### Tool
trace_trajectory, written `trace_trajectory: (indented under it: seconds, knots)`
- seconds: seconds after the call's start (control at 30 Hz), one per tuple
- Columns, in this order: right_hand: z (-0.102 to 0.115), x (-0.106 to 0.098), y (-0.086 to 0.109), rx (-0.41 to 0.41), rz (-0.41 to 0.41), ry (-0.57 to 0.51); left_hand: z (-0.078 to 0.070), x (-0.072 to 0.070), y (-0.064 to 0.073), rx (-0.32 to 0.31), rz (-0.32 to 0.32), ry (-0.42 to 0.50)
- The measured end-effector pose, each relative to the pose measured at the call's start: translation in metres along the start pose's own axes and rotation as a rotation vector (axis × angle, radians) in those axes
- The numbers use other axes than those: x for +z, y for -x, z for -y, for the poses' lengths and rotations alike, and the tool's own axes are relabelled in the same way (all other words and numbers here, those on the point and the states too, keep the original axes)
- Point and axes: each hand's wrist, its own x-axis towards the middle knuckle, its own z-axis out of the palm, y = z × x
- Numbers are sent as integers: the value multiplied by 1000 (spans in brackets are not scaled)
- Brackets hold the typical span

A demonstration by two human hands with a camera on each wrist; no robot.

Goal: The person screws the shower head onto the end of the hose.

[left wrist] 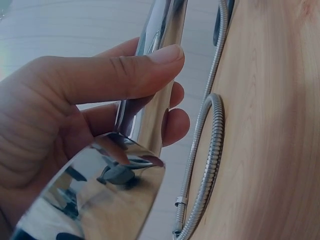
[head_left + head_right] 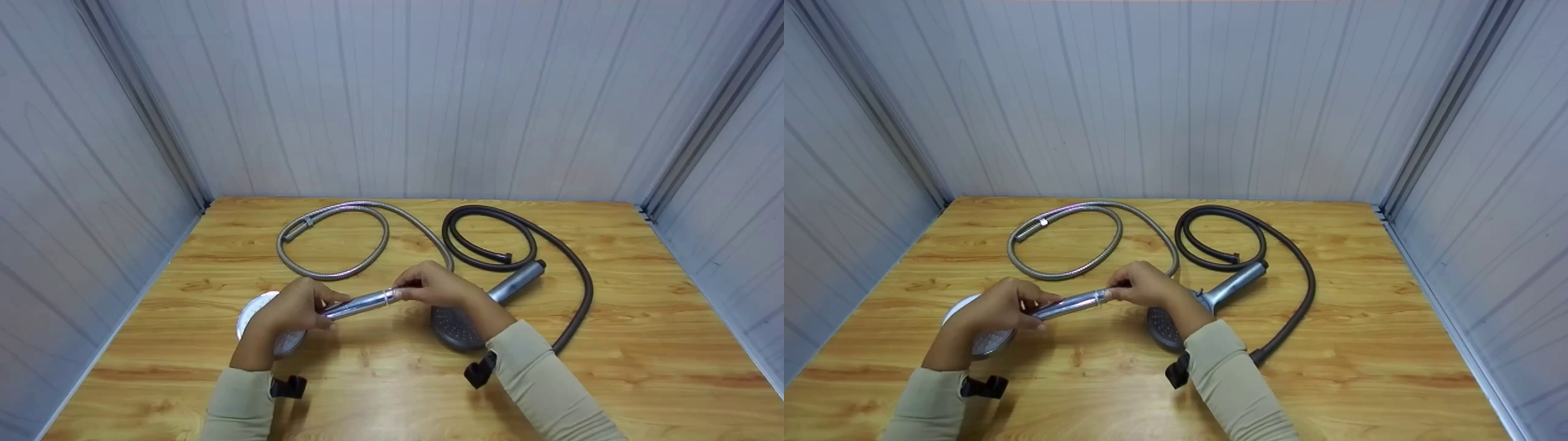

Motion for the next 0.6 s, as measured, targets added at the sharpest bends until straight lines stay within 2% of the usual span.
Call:
trace_trajectory:
  seconds: [0.2,0.47,0.6]
  knots:
    - [0,0,-1,5,10,3,0,0,0,-14,4,-5]
    - [1,1,-1,22,25,20,0,-1,0,9,15,-18]
    - [1,3,0,47,17,38,2,-1,0,-1,24,-14]
